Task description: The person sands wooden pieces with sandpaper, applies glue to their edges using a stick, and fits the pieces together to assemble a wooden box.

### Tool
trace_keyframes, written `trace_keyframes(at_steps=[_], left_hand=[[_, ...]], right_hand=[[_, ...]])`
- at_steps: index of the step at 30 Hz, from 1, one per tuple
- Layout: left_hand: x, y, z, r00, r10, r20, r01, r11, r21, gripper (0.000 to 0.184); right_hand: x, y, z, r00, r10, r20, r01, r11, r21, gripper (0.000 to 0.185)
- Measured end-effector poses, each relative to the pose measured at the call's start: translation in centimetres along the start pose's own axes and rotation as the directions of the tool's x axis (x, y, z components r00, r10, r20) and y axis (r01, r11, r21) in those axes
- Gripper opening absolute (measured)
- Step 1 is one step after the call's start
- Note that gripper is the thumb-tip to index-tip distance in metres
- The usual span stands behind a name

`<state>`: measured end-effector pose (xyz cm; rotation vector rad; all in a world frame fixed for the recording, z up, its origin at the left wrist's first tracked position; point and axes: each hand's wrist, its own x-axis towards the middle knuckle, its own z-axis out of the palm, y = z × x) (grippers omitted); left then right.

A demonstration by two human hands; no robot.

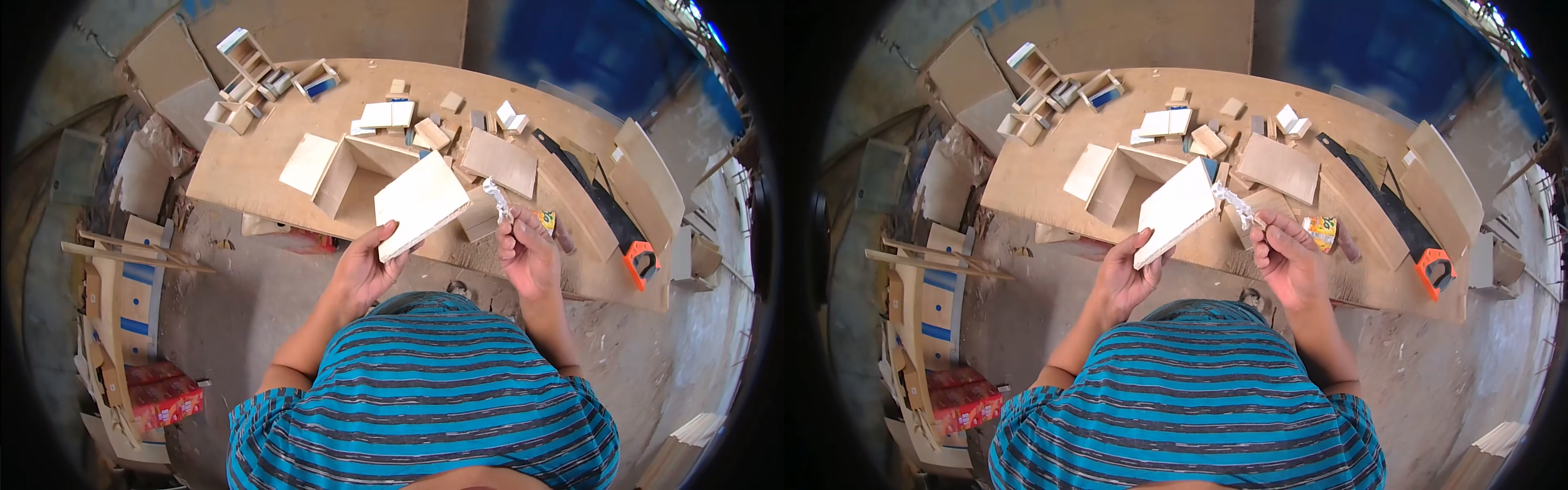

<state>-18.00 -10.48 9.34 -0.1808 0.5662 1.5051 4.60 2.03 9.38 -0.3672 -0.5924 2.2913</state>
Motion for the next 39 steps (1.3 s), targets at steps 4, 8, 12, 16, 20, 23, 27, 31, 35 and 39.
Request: trace_keyframes(at_steps=[4,8,12,16,20,23,27,31,35,39], left_hand=[[1.2,-0.1,-1.3,0.993,0.005,0.117,-0.017,0.995,0.103,0.030],[1.6,-1.0,-0.3,0.955,0.292,0.056,-0.281,0.823,0.494,0.032],[2.2,-0.8,-1.7,0.893,0.410,0.186,-0.408,0.564,0.718,0.031],[2.7,-0.4,-2.5,0.854,0.439,0.278,-0.440,0.324,0.838,0.023],[2.2,0.3,-1.2,0.755,0.483,0.444,-0.501,-0.012,0.865,0.011],[2.4,1.3,-1.1,0.512,0.426,0.746,-0.531,-0.525,0.665,0.012],[1.9,1.6,-1.0,0.380,0.359,0.853,-0.370,-0.786,0.496,0.012],[1.5,1.4,-0.8,0.309,0.375,0.874,-0.549,-0.680,0.486,0.010],[0.4,1.5,-0.8,0.460,0.315,0.830,-0.656,-0.510,0.557,0.017],[0.2,1.1,-0.5,0.597,0.215,0.773,-0.683,-0.370,0.630,0.021]], right_hand=[[-0.2,-0.1,-0.5,1.000,-0.009,-0.010,0.009,1.000,0.022,0.029],[0.0,-0.3,-1.5,0.999,-0.033,-0.039,0.034,0.999,0.032,0.029],[0.5,-0.7,-1.6,0.998,-0.048,-0.047,0.050,0.998,0.039,0.029],[0.9,-1.3,-1.4,0.999,-0.038,-0.036,0.037,0.999,-0.003,0.025],[1.4,-1.5,-1.7,0.999,-0.039,-0.013,0.039,0.999,-0.010,0.024],[1.9,-1.3,-1.8,1.000,-0.030,-0.009,0.030,1.000,0.009,0.026],[2.7,-0.3,-2.4,0.999,0.042,0.010,-0.042,0.999,-0.003,0.027],[3.4,1.1,-2.7,0.993,0.115,-0.001,-0.115,0.993,-0.035,0.028],[4.3,2.3,-3.0,0.997,0.078,-0.008,-0.078,0.996,0.050,0.027],[4.1,3.3,-2.8,0.992,0.119,0.041,-0.124,0.981,0.150,0.026]])
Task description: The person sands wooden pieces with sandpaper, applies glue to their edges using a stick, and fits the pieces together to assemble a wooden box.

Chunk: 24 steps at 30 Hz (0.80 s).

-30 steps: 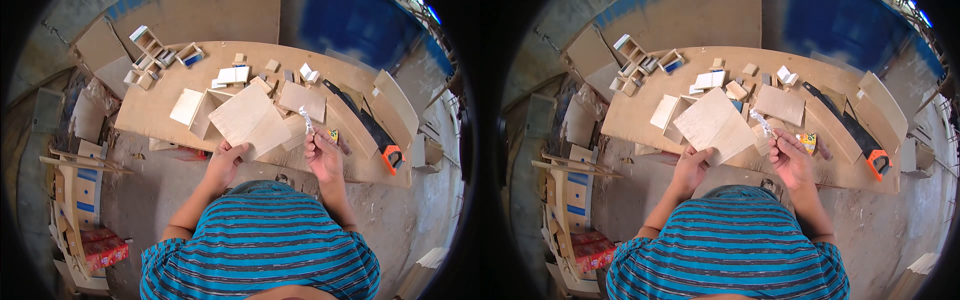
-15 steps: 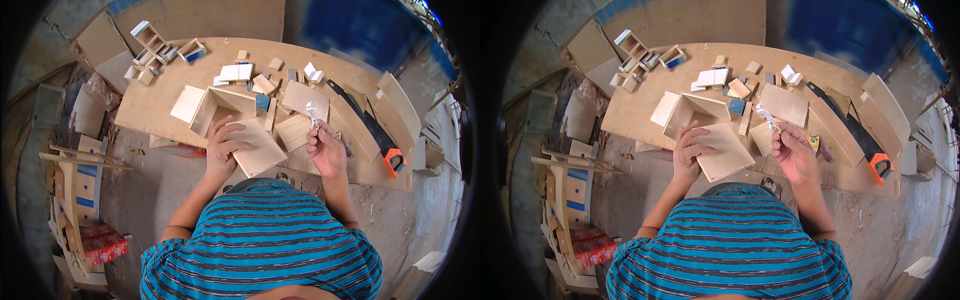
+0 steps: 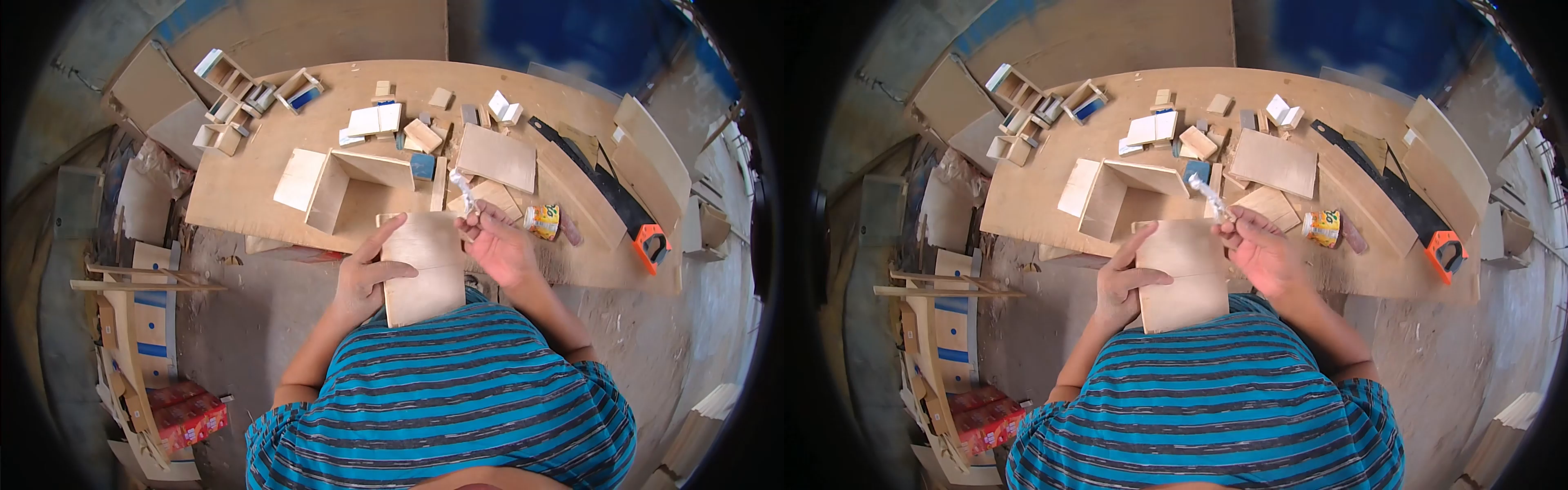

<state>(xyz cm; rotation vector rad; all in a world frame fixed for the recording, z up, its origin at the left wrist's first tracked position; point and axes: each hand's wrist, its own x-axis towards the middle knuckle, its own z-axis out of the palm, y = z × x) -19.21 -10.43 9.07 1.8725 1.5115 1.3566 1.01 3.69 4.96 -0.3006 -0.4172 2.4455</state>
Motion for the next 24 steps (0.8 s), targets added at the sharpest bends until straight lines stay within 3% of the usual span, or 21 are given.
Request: trace_keyframes(at_steps=[2,5,7,9,11,12,15,16,20,24], left_hand=[[-0.1,-0.7,0.1,0.998,-0.030,0.047,0.032,0.999,-0.038,0.026],[-0.5,-0.3,-0.8,0.969,-0.228,0.097,0.248,0.896,-0.369,0.040],[-0.5,-1.4,-0.8,0.991,-0.120,0.067,0.134,0.950,-0.284,0.054],[-0.3,-1.3,-0.6,0.982,-0.186,0.036,0.189,0.957,-0.218,0.068],[0.5,0.2,0.4,0.910,-0.415,-0.016,0.405,0.895,-0.186,0.082],[0.3,-1.4,1.2,0.910,-0.407,-0.078,0.383,0.898,-0.217,0.088],[1.0,-3.6,1.3,0.825,-0.564,-0.022,0.494,0.740,-0.456,0.084],[2.1,-3.2,2.0,0.803,-0.584,-0.123,0.405,0.685,-0.605,0.061],[3.3,-5.5,1.7,0.881,-0.458,-0.117,0.336,0.781,-0.527,0.013],[4.5,-6.9,0.8,0.980,-0.184,-0.076,0.148,0.929,-0.340,0.012]], right_hand=[[-0.2,0.9,-0.5,0.999,-0.031,0.017,0.032,0.999,-0.040,0.026],[-0.3,0.8,-0.8,0.999,-0.041,0.013,0.042,0.999,-0.015,0.026],[-0.3,0.7,-0.8,0.999,-0.047,0.023,0.047,0.999,0.006,0.026],[-0.1,0.5,-0.5,0.996,-0.067,0.058,0.067,0.998,0.004,0.024],[0.0,0.6,-0.2,0.986,-0.137,0.093,0.140,0.990,-0.032,0.022],[0.1,0.6,0.0,0.979,-0.167,0.115,0.174,0.984,-0.050,0.021],[-0.6,0.2,1.2,0.978,-0.125,0.164,0.153,0.974,-0.165,0.019],[-0.6,0.3,1.4,0.977,-0.091,0.194,0.120,0.982,-0.144,0.019],[-0.6,0.7,2.1,0.970,0.015,0.242,0.021,0.989,-0.147,0.018],[-0.6,0.1,1.7,0.991,0.069,0.112,-0.048,0.982,-0.181,0.019]])
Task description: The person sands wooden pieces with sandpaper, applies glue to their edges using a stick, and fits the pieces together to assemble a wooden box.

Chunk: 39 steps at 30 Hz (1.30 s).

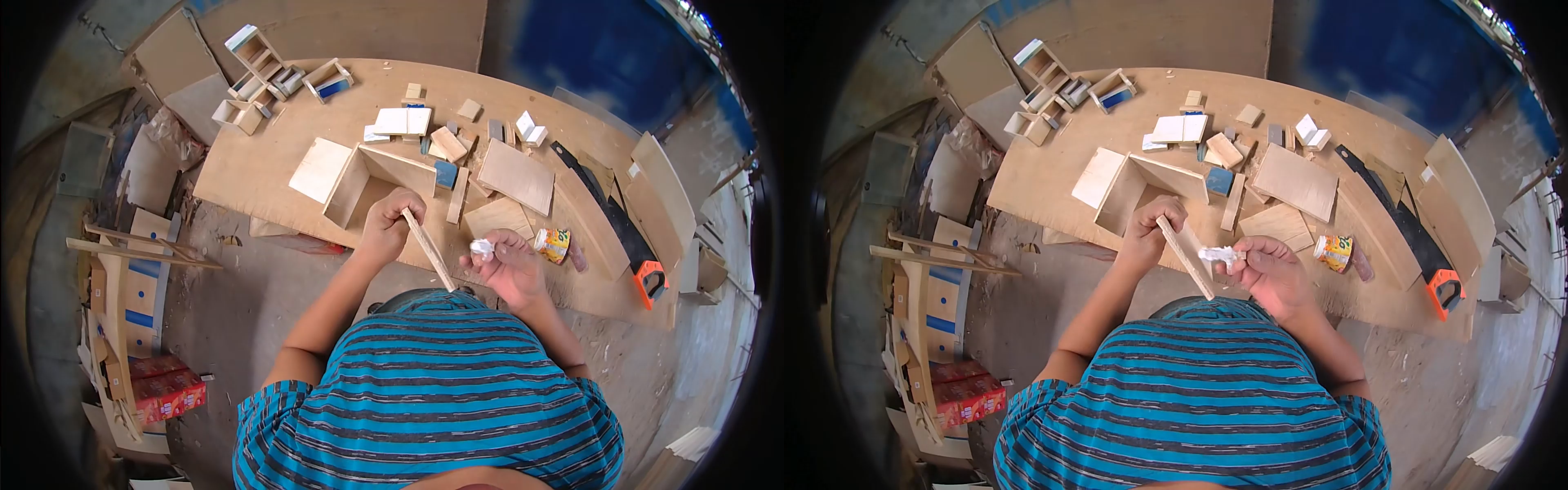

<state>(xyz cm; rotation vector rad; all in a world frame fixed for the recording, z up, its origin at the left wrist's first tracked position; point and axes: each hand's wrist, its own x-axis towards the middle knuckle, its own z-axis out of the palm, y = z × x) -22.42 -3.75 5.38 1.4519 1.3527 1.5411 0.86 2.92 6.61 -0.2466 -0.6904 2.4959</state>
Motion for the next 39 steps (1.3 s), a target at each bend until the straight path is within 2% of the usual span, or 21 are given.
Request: trace_keyframes(at_steps=[2,5,8,11,12,15,16,19,20,23,26,29,30,33,34,37,39], left_hand=[[0.7,-0.5,-0.4,0.985,0.161,0.062,-0.166,0.981,0.096,0.015],[0.9,-0.3,-0.9,0.976,0.159,0.148,-0.172,0.982,0.081,0.015],[0.7,0.2,-0.4,0.974,0.194,0.116,-0.188,0.980,-0.061,0.016],[-0.4,0.4,-0.8,0.972,0.063,0.224,0.001,0.961,-0.276,0.014],[-0.7,0.1,-0.6,0.967,0.086,0.240,0.011,0.926,-0.377,0.010],[-2.1,-0.4,-1.1,0.964,-0.118,0.238,0.209,0.890,-0.405,0.009],[-2.6,-0.6,-1.4,0.953,-0.192,0.235,0.285,0.834,-0.473,0.019],[-3.5,-0.3,-1.8,0.944,-0.221,0.244,0.322,0.772,-0.548,0.036],[-3.6,0.0,-1.9,0.934,-0.242,0.262,0.345,0.804,-0.485,0.044],[-4.1,-0.4,-1.7,0.941,-0.214,0.263,0.334,0.719,-0.609,0.046],[-4.3,-1.1,-2.9,0.949,-0.136,0.285,0.309,0.589,-0.746,0.035],[-5.5,-2.0,-3.4,0.970,-0.204,0.131,0.241,0.734,-0.635,0.021],[-4.7,1.2,-2.1,0.931,-0.361,0.054,0.319,0.732,-0.602,0.044],[-4.1,3.3,-2.8,0.919,-0.324,0.223,0.387,0.636,-0.667,0.063],[-3.7,4.1,-3.0,0.918,-0.334,0.213,0.391,0.677,-0.624,0.059],[-4.3,3.5,-6.2,0.849,-0.292,0.440,0.450,0.836,-0.314,0.051],[-4.8,4.2,-6.1,0.888,-0.289,0.359,0.399,0.871,-0.287,0.041]], right_hand=[[0.1,-0.4,-0.3,1.000,0.000,-0.022,-0.001,0.997,-0.071,0.019],[0.1,-0.4,-0.6,0.992,-0.052,-0.111,0.028,0.979,-0.202,0.020],[0.2,-0.7,-1.1,0.974,-0.119,-0.192,0.062,0.958,-0.279,0.022],[0.2,-1.3,-1.7,0.955,-0.156,-0.253,0.099,0.969,-0.226,0.024],[0.2,-1.5,-1.9,0.947,-0.165,-0.274,0.115,0.975,-0.191,0.025],[0.0,-1.8,-2.4,0.919,-0.149,-0.365,0.103,0.984,-0.144,0.030],[-0.1,-1.9,-2.7,0.917,-0.148,-0.371,0.102,0.985,-0.141,0.030],[-0.5,-1.8,-3.5,0.916,-0.148,-0.372,0.103,0.985,-0.138,0.030],[-0.5,-1.8,-3.7,0.919,-0.155,-0.362,0.109,0.983,-0.145,0.031],[-0.6,-1.9,-4.0,0.926,-0.165,-0.338,0.113,0.979,-0.169,0.033],[-0.6,-2.1,-3.1,0.927,-0.161,-0.340,0.102,0.978,-0.184,0.031],[-0.3,-1.5,-2.3,0.928,-0.122,-0.351,0.086,0.990,-0.116,0.028],[-0.2,-1.2,-2.1,0.930,-0.104,-0.352,0.081,0.993,-0.081,0.028],[-0.7,-0.6,0.0,0.944,-0.031,-0.328,0.036,0.999,0.009,0.027],[-0.7,-0.6,0.5,0.956,-0.031,-0.290,0.046,0.998,0.043,0.027],[-0.7,-0.8,1.3,0.966,-0.052,-0.253,0.037,0.997,-0.064,0.026],[-0.7,-0.9,1.7,0.963,-0.092,-0.255,0.047,0.983,-0.176,0.027]])
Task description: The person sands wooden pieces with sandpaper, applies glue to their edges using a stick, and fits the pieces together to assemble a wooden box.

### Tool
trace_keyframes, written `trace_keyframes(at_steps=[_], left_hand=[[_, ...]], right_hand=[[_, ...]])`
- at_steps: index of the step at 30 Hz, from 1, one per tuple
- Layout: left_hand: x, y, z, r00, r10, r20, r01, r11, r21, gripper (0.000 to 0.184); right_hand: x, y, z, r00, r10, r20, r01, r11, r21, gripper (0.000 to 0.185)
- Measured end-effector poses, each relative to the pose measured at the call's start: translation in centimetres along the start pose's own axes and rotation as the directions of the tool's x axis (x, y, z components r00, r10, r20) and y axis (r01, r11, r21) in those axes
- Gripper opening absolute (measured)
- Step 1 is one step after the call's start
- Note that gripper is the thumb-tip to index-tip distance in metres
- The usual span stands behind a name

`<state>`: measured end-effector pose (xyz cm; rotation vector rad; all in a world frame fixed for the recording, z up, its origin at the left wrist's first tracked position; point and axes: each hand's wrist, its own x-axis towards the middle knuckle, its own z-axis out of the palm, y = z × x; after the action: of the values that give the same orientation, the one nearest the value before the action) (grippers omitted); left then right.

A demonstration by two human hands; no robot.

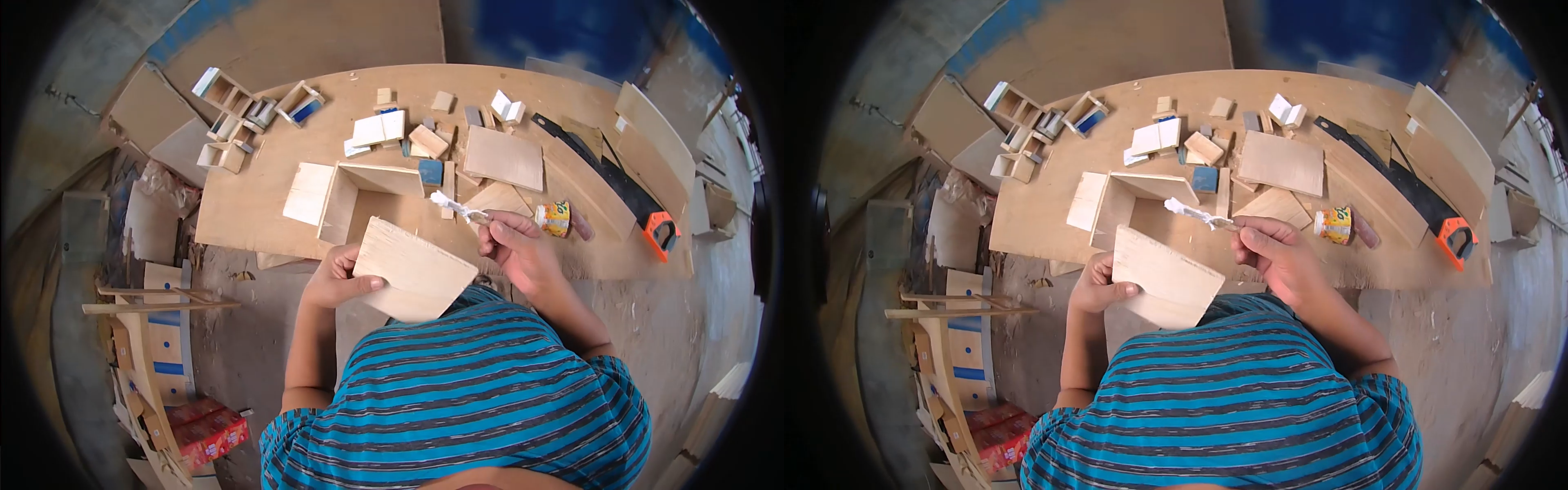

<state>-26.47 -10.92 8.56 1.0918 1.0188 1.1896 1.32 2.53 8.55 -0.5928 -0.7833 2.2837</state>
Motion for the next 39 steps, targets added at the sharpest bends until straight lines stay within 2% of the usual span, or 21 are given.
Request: trace_keyframes(at_steps=[1,4,5,7,13,17,20,23,26,28,30,33,35,38,39], left_hand=[[-0.1,0.5,0.6,0.999,0.022,-0.037,-0.021,0.999,0.026,0.036],[-0.2,0.9,2.7,0.958,0.118,-0.262,-0.031,0.949,0.314,0.025],[-0.1,0.7,3.1,0.934,0.176,-0.312,-0.016,0.890,0.456,0.023],[0.2,0.0,3.6,0.894,0.269,-0.358,-0.045,0.849,0.527,0.024],[1.1,-0.1,5.4,0.787,0.430,-0.442,-0.069,0.774,0.629,0.031],[1.2,-0.3,5.6,0.752,0.466,-0.467,-0.058,0.752,0.656,0.033],[1.3,-1.0,5.3,0.738,0.513,-0.438,-0.105,0.728,0.677,0.033],[1.2,-1.2,5.8,0.728,0.490,-0.479,-0.071,0.749,0.659,0.031],[0.5,-2.2,5.4,0.765,0.298,-0.571,0.101,0.820,0.563,0.027],[0.4,-3.4,5.2,0.781,0.247,-0.574,0.014,0.911,0.412,0.022],[0.2,-4.0,5.2,0.813,0.208,-0.544,-0.050,0.956,0.290,0.021],[-0.3,-5.1,5.4,0.836,0.118,-0.536,0.001,0.976,0.217,0.023],[-0.2,-5.7,5.5,0.856,0.073,-0.512,0.017,0.986,0.168,0.024],[0.3,-6.7,5.7,0.873,0.004,-0.488,0.040,0.996,0.080,0.025],[0.6,-7.0,5.8,0.877,-0.019,-0.480,0.048,0.998,0.049,0.025]], right_hand=[[0.0,-0.1,0.1,1.000,-0.022,-0.004,0.022,0.998,-0.052,0.028],[-0.1,-0.7,0.6,0.993,-0.114,0.008,0.114,0.989,-0.097,0.029],[-0.2,-0.9,0.7,0.988,-0.151,0.014,0.151,0.979,-0.137,0.029],[-0.4,-1.2,0.9,0.974,-0.224,0.029,0.225,0.950,-0.217,0.029],[-0.7,-1.6,1.8,0.931,-0.344,0.123,0.364,0.843,-0.397,0.027],[-0.8,-1.3,1.9,0.921,-0.369,0.123,0.385,0.820,-0.423,0.026],[-0.9,-1.2,2.0,0.937,-0.338,0.091,0.345,0.847,-0.404,0.027],[-0.8,-1.0,1.3,0.966,-0.260,0.011,0.251,0.917,-0.311,0.028],[-0.1,-1.2,-0.8,0.964,-0.254,-0.075,0.238,0.955,-0.174,0.028],[0.5,-2.7,-3.3,0.943,-0.307,-0.128,0.294,0.949,-0.109,0.026],[-0.2,-5.6,-5.9,0.866,-0.430,-0.255,0.353,0.888,-0.296,0.025],[-2.7,-9.1,-13.3,0.731,-0.573,-0.371,0.327,0.771,-0.546,0.022],[-4.6,-10.4,-16.9,0.643,-0.657,-0.395,0.233,0.658,-0.716,0.019],[-6.6,-10.1,-20.0,0.539,-0.653,-0.531,-0.061,0.599,-0.798,0.019],[-6.8,-9.8,-20.4,0.527,-0.664,-0.531,-0.124,0.558,-0.821,0.019]])
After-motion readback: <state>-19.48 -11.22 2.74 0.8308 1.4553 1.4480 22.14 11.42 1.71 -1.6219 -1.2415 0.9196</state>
